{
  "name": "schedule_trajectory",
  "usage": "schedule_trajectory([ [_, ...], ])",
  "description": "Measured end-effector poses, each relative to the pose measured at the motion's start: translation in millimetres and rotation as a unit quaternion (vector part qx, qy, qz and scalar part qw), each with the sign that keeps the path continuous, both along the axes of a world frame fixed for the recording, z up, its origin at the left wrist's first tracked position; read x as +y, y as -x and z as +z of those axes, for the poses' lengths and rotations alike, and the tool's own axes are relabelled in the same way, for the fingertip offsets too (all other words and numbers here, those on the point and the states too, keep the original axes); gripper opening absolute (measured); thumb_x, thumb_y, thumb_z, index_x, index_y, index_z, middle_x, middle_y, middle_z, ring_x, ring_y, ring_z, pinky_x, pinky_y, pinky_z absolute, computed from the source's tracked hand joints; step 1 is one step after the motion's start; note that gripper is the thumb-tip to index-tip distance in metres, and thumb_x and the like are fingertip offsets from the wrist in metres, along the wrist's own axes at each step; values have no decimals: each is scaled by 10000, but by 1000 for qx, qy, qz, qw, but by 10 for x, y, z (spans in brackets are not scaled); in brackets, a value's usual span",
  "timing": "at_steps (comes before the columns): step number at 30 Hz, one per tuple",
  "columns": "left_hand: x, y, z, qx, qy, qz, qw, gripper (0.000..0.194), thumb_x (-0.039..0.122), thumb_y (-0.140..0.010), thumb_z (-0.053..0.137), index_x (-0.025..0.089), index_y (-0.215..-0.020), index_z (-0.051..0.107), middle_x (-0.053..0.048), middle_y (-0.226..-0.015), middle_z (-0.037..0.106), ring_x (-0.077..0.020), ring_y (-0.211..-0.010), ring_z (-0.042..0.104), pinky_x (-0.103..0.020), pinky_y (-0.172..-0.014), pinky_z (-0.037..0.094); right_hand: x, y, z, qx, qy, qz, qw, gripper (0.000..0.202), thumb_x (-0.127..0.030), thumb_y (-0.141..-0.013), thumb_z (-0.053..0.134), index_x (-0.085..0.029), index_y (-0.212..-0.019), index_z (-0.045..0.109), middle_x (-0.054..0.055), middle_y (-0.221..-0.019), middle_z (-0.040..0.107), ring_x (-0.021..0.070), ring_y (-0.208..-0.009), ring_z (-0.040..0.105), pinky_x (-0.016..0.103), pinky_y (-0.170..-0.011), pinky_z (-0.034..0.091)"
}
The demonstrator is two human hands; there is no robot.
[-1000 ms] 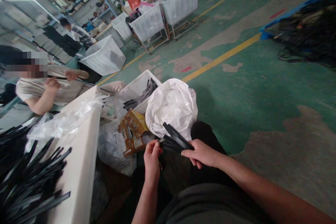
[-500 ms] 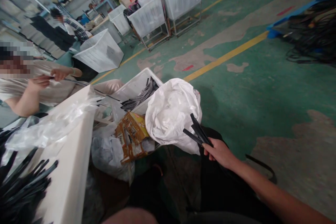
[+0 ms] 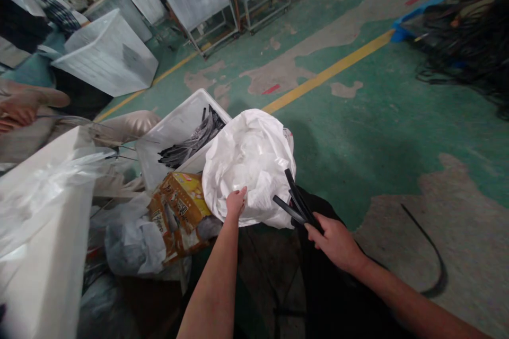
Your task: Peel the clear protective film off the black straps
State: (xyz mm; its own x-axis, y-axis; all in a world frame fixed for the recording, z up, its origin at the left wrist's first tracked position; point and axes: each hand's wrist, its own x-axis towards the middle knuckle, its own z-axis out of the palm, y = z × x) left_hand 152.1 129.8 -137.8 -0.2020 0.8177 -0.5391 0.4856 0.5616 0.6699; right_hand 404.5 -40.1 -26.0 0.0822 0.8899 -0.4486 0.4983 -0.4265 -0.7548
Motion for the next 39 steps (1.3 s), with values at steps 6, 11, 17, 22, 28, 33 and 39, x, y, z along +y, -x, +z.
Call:
schedule_trajectory([
  [6,-97,-32,-381,-42,34,81,995,148,201,-665,709,202,-554,611,-84,-701,692,-277,-928,647,-367,-890,437,16,-30,1,-8,14,-14,1000,320,-500,-871,420,-223,-758,532,1,-628,643,189,-499,616,310,-541,458],
  [11,-278,-8,-416,-155,47,187,969,121,224,-759,632,181,-657,584,-8,-590,621,-174,-641,640,-295,-663,498,21,-16,27,5,2,-5,1000,312,-477,-887,413,-224,-742,522,-5,-630,631,183,-510,620,307,-550,460],
  [17,-392,-50,30,-317,16,283,905,153,226,-766,661,159,-687,548,24,-605,580,-66,-531,557,-160,-539,443,-6,-17,3,20,-15,-10,1000,308,-464,-886,430,-213,-744,539,-5,-638,638,174,-497,618,292,-532,456],
  [22,-887,79,780,-397,3,279,875,199,216,-659,774,141,-681,590,34,-606,550,-46,-502,503,-143,-485,405,42,-12,24,75,-21,-21,997,309,-458,-853,477,-195,-736,589,11,-648,661,158,-464,591,276,-509,439],
  [28,-1768,279,1461,-405,-20,190,894,272,274,-638,822,152,-849,701,12,-705,641,-59,-554,516,-171,-525,397,20,-100,98,266,46,-113,956,424,-556,-719,631,-140,-796,660,106,-798,713,118,-439,499,256,-437,381],
  [33,-2306,341,1742,-326,-77,99,937,272,304,-742,748,198,-992,737,-33,-923,720,-150,-808,618,-252,-739,466,-172,-23,534,451,80,-66,886,412,-516,-739,657,-125,-870,645,139,-903,715,61,-404,373,233,-406,286],
  [39,-2545,270,2149,-209,-165,-82,960,185,340,-820,670,207,-907,764,-43,-860,690,-180,-819,594,-292,-770,454,-350,411,1172,416,70,192,886,308,-429,-796,611,-126,-744,619,-25,-428,528,93,-390,427,212,-435,292],
])
